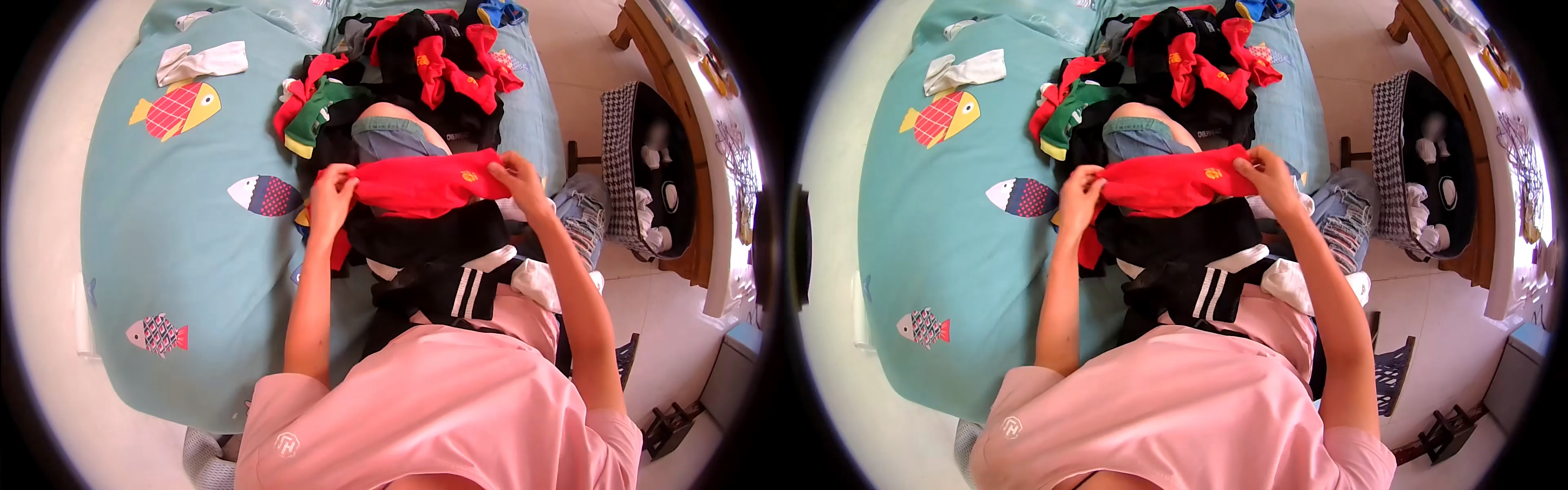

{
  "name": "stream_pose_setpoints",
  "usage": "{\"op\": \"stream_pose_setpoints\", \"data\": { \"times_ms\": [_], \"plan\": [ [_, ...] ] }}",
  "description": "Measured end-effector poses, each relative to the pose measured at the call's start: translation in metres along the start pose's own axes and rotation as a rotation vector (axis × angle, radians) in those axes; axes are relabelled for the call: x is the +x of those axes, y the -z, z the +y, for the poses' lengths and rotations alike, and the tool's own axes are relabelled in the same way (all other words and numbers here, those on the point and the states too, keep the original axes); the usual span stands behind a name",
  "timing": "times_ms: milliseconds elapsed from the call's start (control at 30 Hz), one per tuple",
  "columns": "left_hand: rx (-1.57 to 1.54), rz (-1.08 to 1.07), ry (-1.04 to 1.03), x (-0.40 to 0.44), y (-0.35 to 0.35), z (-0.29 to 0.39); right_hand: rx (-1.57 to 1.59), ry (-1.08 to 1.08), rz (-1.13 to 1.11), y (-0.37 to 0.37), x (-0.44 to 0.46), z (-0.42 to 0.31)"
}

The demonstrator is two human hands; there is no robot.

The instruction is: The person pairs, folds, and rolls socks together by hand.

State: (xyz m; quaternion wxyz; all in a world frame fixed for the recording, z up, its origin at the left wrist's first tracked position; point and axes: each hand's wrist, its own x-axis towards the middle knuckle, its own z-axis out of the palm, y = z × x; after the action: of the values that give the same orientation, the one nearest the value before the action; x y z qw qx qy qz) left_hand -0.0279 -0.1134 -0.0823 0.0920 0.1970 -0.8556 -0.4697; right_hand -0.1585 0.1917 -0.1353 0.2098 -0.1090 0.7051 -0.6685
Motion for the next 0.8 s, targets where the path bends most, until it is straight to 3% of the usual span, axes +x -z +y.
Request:
{"op": "stream_pose_setpoints", "data": {
  "times_ms": [33,67,167,233,300,400,500,567,667,767,800],
  "plan": [
    [0.188,0.000,-0.086,0.005,-0.004,-0.002,-0.078,-0.003,0.001,-0.005,0.008,0.007],
    [0.169,-0.005,0.008,0.004,-0.003,-0.004,-0.146,-0.020,0.002,-0.004,0.010,0.015],
    [-0.145,-0.033,0.113,-0.004,0.007,0.008,0.180,-0.087,0.052,-0.018,-0.005,-0.014],
    [-0.329,-0.075,0.215,-0.005,0.021,0.014,0.211,-0.028,0.072,-0.019,-0.005,-0.019],
    [-0.214,-0.075,0.186,-0.002,0.026,0.013,0.227,0.013,0.070,-0.017,-0.005,-0.029],
    [0.185,0.048,-0.061,0.004,0.005,-0.002,-0.090,0.062,0.109,-0.022,0.001,0.002],
    [0.156,0.137,-0.101,0.003,0.000,0.001,-0.281,0.043,0.160,-0.019,-0.001,0.008],
    [0.197,0.052,-0.155,0.004,0.000,-0.007,-0.375,0.130,0.187,-0.020,-0.001,0.012],
    [0.286,-0.078,-0.169,0.004,0.012,0.011,-0.352,-0.033,-0.031,-0.014,0.013,0.026],
    [0.249,-0.180,-0.166,0.001,0.017,0.029,0.135,-0.262,-0.168,-0.012,0.001,-0.003],
    [0.245,-0.222,-0.166,-0.001,0.016,0.028,0.214,-0.220,-0.156,-0.014,-0.006,-0.019]
  ]
}}
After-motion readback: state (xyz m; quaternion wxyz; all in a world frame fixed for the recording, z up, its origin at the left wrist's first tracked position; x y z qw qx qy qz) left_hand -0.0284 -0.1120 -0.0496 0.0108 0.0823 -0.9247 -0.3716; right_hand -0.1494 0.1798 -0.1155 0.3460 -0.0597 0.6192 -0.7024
